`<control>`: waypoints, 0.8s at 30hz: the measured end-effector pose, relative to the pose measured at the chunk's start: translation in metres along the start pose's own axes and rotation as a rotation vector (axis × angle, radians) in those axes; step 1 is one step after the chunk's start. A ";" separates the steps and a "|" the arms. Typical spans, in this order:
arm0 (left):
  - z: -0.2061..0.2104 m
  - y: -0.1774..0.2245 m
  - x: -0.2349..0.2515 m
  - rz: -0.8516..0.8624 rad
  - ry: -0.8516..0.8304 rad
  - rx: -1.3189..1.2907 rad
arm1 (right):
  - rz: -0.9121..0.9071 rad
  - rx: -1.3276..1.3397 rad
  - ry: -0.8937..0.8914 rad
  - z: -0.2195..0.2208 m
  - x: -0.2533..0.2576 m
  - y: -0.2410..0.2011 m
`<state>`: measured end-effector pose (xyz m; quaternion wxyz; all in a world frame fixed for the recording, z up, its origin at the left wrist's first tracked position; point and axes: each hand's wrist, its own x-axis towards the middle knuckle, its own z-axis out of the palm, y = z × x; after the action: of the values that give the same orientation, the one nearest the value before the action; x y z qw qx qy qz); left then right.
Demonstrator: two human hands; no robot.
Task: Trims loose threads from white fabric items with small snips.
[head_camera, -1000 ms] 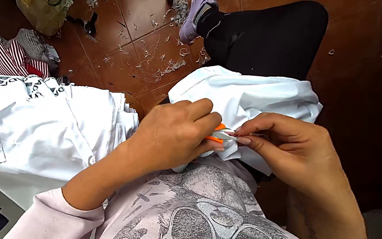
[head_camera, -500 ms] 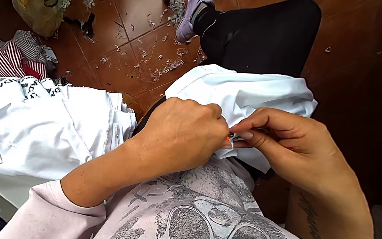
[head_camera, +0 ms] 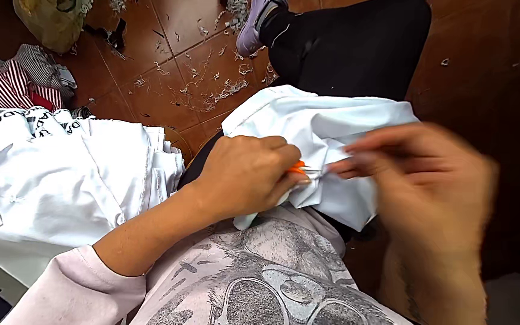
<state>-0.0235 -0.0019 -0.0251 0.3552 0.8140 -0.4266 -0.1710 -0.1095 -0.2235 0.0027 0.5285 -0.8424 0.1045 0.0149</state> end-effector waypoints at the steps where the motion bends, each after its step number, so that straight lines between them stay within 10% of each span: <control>1: -0.003 -0.005 -0.003 -0.030 -0.009 -0.059 | 0.001 -0.035 0.132 -0.017 -0.004 0.011; 4: -0.011 -0.021 -0.017 -0.073 -0.019 -0.206 | 0.166 -0.505 0.394 -0.053 -0.024 0.046; 7: -0.017 -0.031 -0.025 -0.119 -0.061 -0.280 | 0.203 -0.691 0.242 -0.056 -0.046 0.041; 14: -0.033 -0.047 0.005 -0.162 -0.169 -1.199 | -0.522 -0.369 -0.076 0.053 -0.034 0.020; 24: 0.012 -0.048 0.020 -0.420 -0.163 -1.869 | -0.724 -0.286 0.013 0.049 0.001 -0.003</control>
<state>0.0087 -0.0049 -0.0674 0.7919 0.2473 0.0134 -0.5581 -0.1034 -0.1792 -0.0166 0.3760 -0.8900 -0.1992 -0.1636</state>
